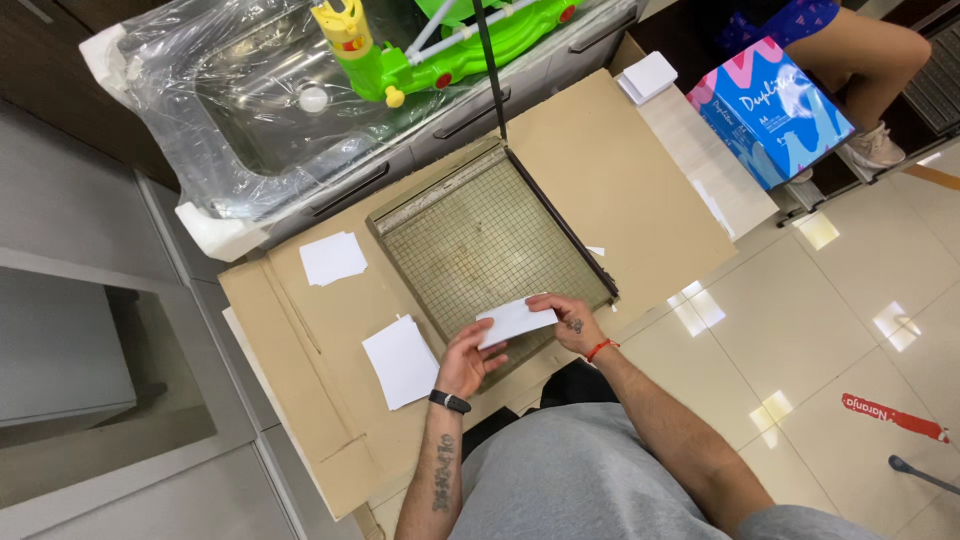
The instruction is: The person repeatedly folds small white paper sheets in half and cuts them using a paper trimmer. The cut pieces are stacked on the table next to the trimmer.
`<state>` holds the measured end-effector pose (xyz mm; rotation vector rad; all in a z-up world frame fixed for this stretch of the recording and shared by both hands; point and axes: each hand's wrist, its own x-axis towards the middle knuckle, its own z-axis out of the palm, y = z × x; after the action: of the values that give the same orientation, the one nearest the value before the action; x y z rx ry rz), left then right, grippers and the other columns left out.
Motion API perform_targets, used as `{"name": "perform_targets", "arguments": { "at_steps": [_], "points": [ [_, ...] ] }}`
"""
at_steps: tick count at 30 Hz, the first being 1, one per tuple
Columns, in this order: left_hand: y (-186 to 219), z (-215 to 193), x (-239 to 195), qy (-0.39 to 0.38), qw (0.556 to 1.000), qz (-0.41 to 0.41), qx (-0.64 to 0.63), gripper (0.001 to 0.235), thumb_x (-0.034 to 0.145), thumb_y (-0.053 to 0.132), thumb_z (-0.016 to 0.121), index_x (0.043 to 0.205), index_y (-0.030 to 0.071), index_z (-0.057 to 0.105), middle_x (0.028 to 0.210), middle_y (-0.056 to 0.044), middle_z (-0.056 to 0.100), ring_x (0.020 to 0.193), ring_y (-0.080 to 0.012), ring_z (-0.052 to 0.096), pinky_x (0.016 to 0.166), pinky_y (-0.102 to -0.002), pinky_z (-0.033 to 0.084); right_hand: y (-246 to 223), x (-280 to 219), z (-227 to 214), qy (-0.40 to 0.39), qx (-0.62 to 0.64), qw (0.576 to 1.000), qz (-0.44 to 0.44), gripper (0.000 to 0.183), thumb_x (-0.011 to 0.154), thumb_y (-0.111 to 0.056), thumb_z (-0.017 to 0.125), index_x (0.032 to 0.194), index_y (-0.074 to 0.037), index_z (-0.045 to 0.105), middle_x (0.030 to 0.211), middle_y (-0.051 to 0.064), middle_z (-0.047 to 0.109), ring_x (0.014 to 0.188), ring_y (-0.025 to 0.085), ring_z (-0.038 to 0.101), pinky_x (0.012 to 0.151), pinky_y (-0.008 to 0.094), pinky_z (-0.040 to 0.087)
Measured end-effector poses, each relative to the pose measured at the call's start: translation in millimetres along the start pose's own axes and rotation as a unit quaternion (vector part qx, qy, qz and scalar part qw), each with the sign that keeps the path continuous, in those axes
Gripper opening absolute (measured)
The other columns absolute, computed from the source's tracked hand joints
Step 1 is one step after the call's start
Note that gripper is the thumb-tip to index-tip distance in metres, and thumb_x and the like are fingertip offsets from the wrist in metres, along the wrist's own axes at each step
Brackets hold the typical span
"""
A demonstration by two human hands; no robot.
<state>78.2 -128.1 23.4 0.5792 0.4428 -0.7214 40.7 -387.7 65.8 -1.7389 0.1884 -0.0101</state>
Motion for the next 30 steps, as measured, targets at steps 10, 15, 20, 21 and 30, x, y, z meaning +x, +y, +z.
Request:
{"name": "perform_targets", "arguments": {
  "at_steps": [10, 15, 20, 21, 30],
  "points": [
    [-43, 43, 41, 0.029, 0.987, 0.022, 0.156, 0.035, 0.089, -0.004, 0.058, 0.123, -0.006, 0.068, 0.115, -0.015, 0.071, 0.087, -0.0277, 0.075, 0.066, -0.045, 0.069, -37, 36, -58, -0.094, -0.057, 0.975, -0.192, 0.025, 0.092, 0.005, 0.058, 0.1, -0.004, 0.079, 0.11, 0.019, 0.078, 0.099, 0.041, 0.074, 0.085, 0.048, 0.057],
    [-71, 58, 106, 0.113, 0.957, 0.105, 0.244, 0.042, 0.088, -0.009, 0.051, 0.127, -0.005, 0.066, 0.129, -0.017, 0.063, 0.08, -0.019, 0.07, 0.053, -0.029, 0.067, 5, 86, -103, -0.17, -0.128, 0.95, -0.229, 0.041, 0.085, 0.015, 0.049, 0.108, -0.006, 0.075, 0.12, 0.018, 0.076, 0.107, 0.043, 0.071, 0.091, 0.052, 0.057],
    [-93, 84, 145, 0.31, 0.847, 0.131, 0.411, 0.049, 0.091, -0.004, 0.044, 0.122, 0.018, 0.075, 0.116, -0.015, 0.072, 0.06, -0.0199, 0.073, 0.059, -0.027, 0.06, 30, 123, -159, -0.09, -0.202, 0.959, -0.18, 0.026, 0.089, 0.0, 0.063, 0.107, -0.013, 0.076, 0.115, 0.008, 0.077, 0.107, 0.03, 0.073, 0.09, 0.043, 0.061],
    [-95, 95, 155, 0.323, 0.848, 0.135, 0.398, 0.049, 0.091, -0.004, 0.044, 0.122, 0.018, 0.075, 0.116, -0.015, 0.072, 0.06, -0.0199, 0.073, 0.059, -0.027, 0.06, 38, 138, -170, -0.108, -0.2, 0.956, -0.185, 0.026, 0.089, 0.0, 0.063, 0.107, -0.013, 0.076, 0.115, 0.008, 0.077, 0.107, 0.03, 0.073, 0.09, 0.043, 0.061],
    [-134, 154, 202, 0.318, 0.818, 0.123, 0.464, 0.048, 0.094, -0.003, 0.041, 0.13, 0.016, 0.067, 0.137, -0.015, 0.063, 0.108, -0.028, 0.064, 0.096, -0.041, 0.053, 141, 183, -189, -0.125, -0.007, 0.961, 0.247, 0.032, 0.092, -0.021, 0.076, 0.118, -0.003, 0.072, 0.095, 0.012, 0.074, 0.086, 0.02, 0.068, 0.071, 0.033, 0.057]
  ]
}}
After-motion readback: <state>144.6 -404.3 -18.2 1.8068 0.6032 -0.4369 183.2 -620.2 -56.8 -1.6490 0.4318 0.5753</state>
